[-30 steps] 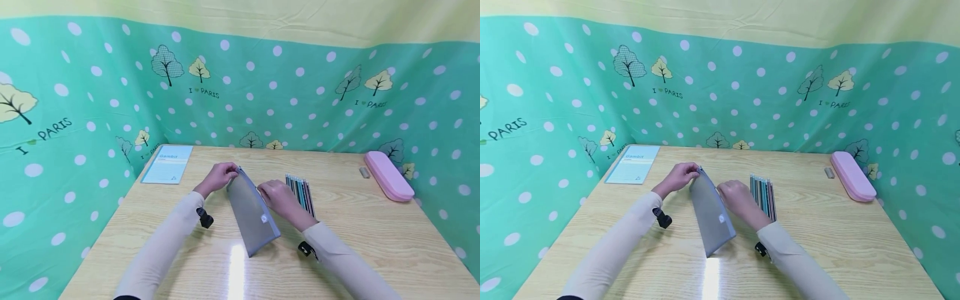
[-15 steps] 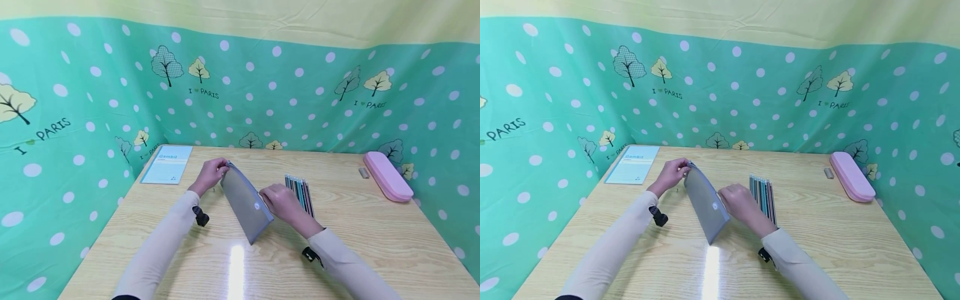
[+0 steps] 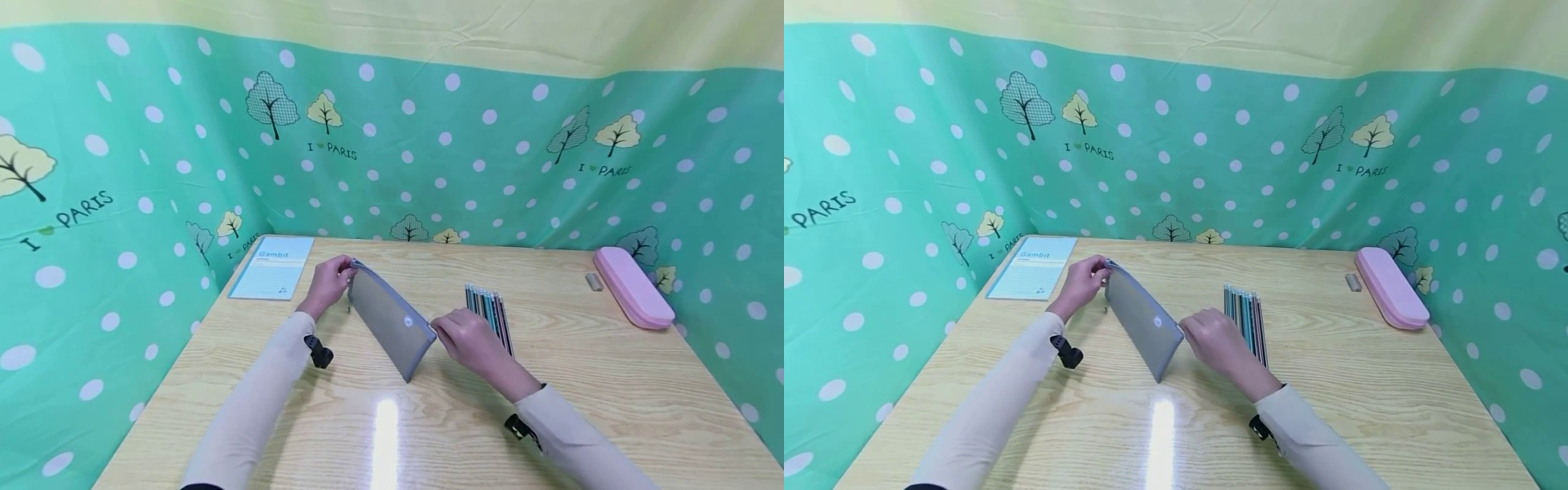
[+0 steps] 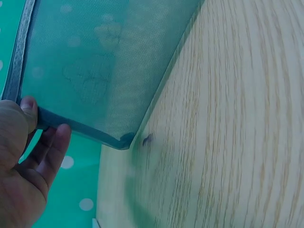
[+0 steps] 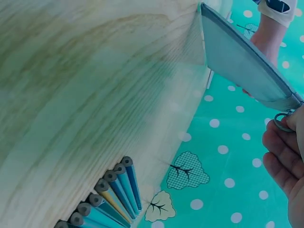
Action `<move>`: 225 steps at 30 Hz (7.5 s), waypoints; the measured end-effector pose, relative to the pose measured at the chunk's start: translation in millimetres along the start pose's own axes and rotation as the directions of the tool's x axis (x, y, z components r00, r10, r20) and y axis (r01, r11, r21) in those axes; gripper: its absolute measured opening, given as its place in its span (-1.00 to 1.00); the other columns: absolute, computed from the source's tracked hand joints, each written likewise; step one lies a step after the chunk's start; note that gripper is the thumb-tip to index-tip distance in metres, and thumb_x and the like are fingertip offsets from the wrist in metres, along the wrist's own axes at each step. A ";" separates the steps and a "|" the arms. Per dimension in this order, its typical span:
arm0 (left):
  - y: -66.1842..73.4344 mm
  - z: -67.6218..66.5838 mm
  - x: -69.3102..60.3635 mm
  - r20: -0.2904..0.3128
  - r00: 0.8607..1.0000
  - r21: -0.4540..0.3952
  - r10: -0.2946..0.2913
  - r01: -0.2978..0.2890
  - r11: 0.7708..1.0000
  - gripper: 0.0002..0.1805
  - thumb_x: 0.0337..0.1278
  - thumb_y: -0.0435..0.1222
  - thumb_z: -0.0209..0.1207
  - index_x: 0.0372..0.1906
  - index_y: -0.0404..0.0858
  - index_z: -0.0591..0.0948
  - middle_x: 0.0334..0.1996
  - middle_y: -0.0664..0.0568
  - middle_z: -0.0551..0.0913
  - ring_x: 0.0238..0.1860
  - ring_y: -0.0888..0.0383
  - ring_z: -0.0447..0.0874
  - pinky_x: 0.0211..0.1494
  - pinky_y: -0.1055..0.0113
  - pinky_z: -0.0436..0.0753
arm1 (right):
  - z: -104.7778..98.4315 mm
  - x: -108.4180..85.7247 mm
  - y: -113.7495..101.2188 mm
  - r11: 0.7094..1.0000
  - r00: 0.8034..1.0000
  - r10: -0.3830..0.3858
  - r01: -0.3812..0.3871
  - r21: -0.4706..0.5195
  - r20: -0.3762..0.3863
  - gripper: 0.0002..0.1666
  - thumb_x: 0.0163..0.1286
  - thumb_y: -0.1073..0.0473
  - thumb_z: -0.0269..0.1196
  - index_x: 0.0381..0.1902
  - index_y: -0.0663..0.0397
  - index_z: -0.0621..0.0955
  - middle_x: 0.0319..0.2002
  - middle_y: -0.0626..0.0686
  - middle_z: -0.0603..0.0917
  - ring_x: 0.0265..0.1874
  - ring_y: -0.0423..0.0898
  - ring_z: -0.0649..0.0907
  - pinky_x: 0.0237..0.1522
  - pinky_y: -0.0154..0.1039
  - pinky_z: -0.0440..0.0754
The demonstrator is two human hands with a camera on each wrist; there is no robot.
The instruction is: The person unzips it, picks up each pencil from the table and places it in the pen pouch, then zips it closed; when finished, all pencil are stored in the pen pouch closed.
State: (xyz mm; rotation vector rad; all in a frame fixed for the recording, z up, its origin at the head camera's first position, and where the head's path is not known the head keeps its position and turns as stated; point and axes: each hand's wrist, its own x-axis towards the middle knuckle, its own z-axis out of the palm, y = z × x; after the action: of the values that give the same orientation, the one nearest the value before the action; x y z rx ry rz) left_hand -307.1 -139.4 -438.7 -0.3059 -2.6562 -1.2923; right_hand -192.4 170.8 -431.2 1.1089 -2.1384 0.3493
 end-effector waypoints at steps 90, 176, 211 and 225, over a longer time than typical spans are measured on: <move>45.3 -5.8 -36.2 0.460 0.830 -0.435 -0.315 0.520 0.735 -0.45 0.43 -0.51 0.08 0.40 -0.69 0.29 -0.33 -0.16 0.70 -0.52 0.26 0.70 -0.37 0.53 0.77 | 1.8 12.2 -31.0 0.997 0.997 -0.020 0.025 0.075 -0.071 -0.82 0.06 0.31 0.51 -0.31 0.15 0.80 -0.40 0.02 0.81 -0.46 -0.11 0.76 -0.37 -0.26 0.80; 53.7 -14.2 -37.8 0.498 0.812 -0.459 -0.305 0.545 0.702 -0.81 0.53 -0.45 -0.03 0.01 -0.53 0.49 0.03 -0.28 0.59 -0.31 0.16 0.78 -0.14 0.45 0.82 | -32.5 -37.9 92.7 -0.044 0.228 0.694 -0.934 0.356 0.683 -0.38 0.46 0.38 0.21 0.38 0.60 0.35 -0.01 0.34 0.67 -0.34 -0.22 0.69 -0.17 -0.26 0.85; 66.6 -10.1 -36.3 0.508 0.806 -0.478 -0.303 0.557 0.680 -0.65 0.51 -0.45 -0.01 0.19 -0.66 0.44 -0.19 -0.17 0.63 -0.35 0.15 0.78 -0.17 0.46 0.82 | 8.2 97.7 9.7 -0.220 0.360 0.552 -0.807 0.548 0.752 -0.49 0.49 0.46 0.17 0.36 0.50 0.44 0.25 0.48 0.53 0.14 0.24 0.66 -0.13 -0.28 0.85; 73.8 -6.5 -32.4 0.505 0.809 -0.472 -0.302 0.551 0.688 -0.56 0.56 -0.41 -0.07 0.29 -0.70 0.39 -0.13 -0.24 0.67 -0.33 0.16 0.77 -0.11 0.44 0.82 | 11.4 122.9 3.1 -0.185 0.394 0.600 -0.778 0.600 0.696 -0.52 0.45 0.47 0.22 0.30 0.44 0.52 0.18 0.40 0.62 -0.02 0.15 0.74 -0.19 -0.27 0.85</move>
State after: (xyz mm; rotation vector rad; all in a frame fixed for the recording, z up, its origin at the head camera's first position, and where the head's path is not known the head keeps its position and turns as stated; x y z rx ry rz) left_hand -256.5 -103.6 -386.8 0.0267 -2.6185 -2.4923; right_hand -248.6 91.7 -354.9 0.0751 -2.4776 2.4007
